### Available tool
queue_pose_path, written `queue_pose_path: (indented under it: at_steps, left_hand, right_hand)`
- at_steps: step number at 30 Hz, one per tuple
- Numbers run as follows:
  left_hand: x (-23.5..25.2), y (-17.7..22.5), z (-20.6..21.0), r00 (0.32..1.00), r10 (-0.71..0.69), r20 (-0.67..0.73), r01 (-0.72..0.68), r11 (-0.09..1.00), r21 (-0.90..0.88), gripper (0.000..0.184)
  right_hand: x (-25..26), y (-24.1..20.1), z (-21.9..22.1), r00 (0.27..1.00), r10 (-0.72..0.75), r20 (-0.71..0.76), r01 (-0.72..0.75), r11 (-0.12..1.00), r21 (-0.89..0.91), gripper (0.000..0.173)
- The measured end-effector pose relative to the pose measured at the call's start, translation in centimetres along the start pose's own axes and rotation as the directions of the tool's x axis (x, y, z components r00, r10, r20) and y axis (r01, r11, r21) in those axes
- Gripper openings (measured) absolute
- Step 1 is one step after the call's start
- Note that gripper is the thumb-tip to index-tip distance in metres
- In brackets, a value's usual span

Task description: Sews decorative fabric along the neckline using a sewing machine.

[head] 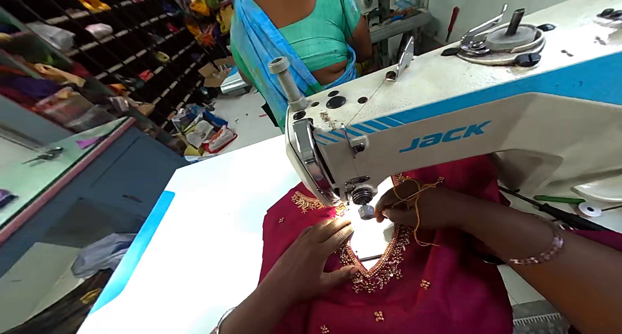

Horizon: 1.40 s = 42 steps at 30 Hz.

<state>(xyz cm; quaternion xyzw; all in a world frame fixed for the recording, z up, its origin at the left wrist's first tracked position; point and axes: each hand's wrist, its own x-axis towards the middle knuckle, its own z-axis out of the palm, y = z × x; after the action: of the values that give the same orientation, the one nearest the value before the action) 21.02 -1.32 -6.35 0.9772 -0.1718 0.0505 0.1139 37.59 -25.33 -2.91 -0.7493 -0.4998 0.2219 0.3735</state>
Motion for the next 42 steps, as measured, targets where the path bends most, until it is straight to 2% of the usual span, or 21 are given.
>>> queue_pose_path:
  at_steps: [2, 4, 6, 8, 10, 11, 14, 17, 19, 24, 28, 29, 31, 33, 42]
  left_hand:
    - [-0.5, -0.7, 0.3, 1.000, 0.023, 0.020, -0.023, 1.000, -0.013, 0.073]
    - [-0.8, -1.1, 0.8, 0.999, 0.039, -0.012, -0.039, 0.999, -0.027, 0.073]
    - [-0.8, -1.1, 1.0, 0.998, 0.043, -0.035, -0.044, 0.998, -0.035, 0.072]
    - [-0.8, -1.1, 1.2, 0.998, 0.040, -0.046, -0.041, 0.998, -0.042, 0.072]
    - [-0.8, -1.1, 1.2, 0.998, 0.040, -0.047, -0.042, 0.998, -0.053, 0.072]
    - [-0.7, -1.1, 1.2, 0.998, 0.040, -0.045, -0.043, 0.998, -0.055, 0.072]
    - [-0.6, -1.2, 1.2, 0.999, 0.037, -0.039, -0.039, 0.997, -0.059, 0.072]
    - [-0.6, -1.2, 1.1, 0.999, 0.035, -0.031, -0.037, 0.998, -0.057, 0.071]
    - [-0.5, -1.2, 1.1, 0.999, 0.033, -0.024, -0.034, 0.997, -0.066, 0.071]
    - [-0.4, -1.5, 1.1, 0.997, 0.058, -0.044, -0.061, 0.996, -0.068, 0.071]
    - [-0.4, -1.8, 1.1, 0.996, 0.075, -0.056, -0.079, 0.995, -0.065, 0.072]
    - [-0.3, -1.9, 1.1, 0.995, 0.081, -0.054, -0.084, 0.994, -0.067, 0.072]
    - [-0.2, -2.0, 1.0, 0.994, 0.090, -0.060, -0.094, 0.993, -0.069, 0.071]
    - [-0.2, -2.2, 1.0, 0.993, 0.096, -0.067, -0.101, 0.992, -0.075, 0.071]
    - [0.0, -3.1, 0.8, 0.993, 0.116, -0.029, -0.118, 0.989, -0.087, 0.071]
  right_hand:
    - [-0.4, -1.2, -0.6, 0.997, 0.064, 0.031, -0.063, 0.998, -0.028, 0.019]
    - [-1.0, -2.5, -1.3, 0.993, 0.122, 0.003, -0.122, 0.992, -0.030, 0.020]
    - [-1.3, -1.3, -1.5, 0.993, 0.019, -0.117, -0.033, 0.992, -0.120, 0.023]
    - [-1.2, 0.5, -1.1, 0.945, -0.111, -0.307, 0.023, 0.961, -0.276, 0.022]
    - [-1.6, 0.8, -1.1, 0.883, -0.166, -0.438, -0.042, 0.903, -0.428, 0.022]
    - [-1.6, 0.6, -1.1, 0.875, -0.134, -0.466, -0.108, 0.883, -0.457, 0.023]
    - [-1.2, 0.4, -1.4, 0.878, 0.019, -0.479, -0.270, 0.845, -0.461, 0.024]
    - [-1.0, 1.5, -1.2, 0.871, 0.033, -0.491, -0.286, 0.845, -0.452, 0.032]
    - [-0.8, 1.7, -1.2, 0.870, 0.109, -0.481, -0.343, 0.834, -0.431, 0.037]
    - [-0.4, 1.1, -1.4, 0.892, 0.240, -0.383, -0.406, 0.799, -0.444, 0.034]
    - [-0.2, 1.2, -2.0, 0.825, 0.481, -0.296, -0.564, 0.724, -0.397, 0.028]
    - [-0.2, 1.5, -2.0, 0.818, 0.499, -0.286, -0.575, 0.727, -0.375, 0.027]
    - [0.0, 2.2, -1.5, 0.871, 0.310, -0.380, -0.448, 0.818, -0.361, 0.024]
    - [0.4, 2.5, -1.3, 0.882, 0.210, -0.421, -0.370, 0.862, -0.346, 0.027]
    - [0.4, 1.3, -0.9, 0.864, 0.299, -0.405, -0.460, 0.797, -0.391, 0.028]
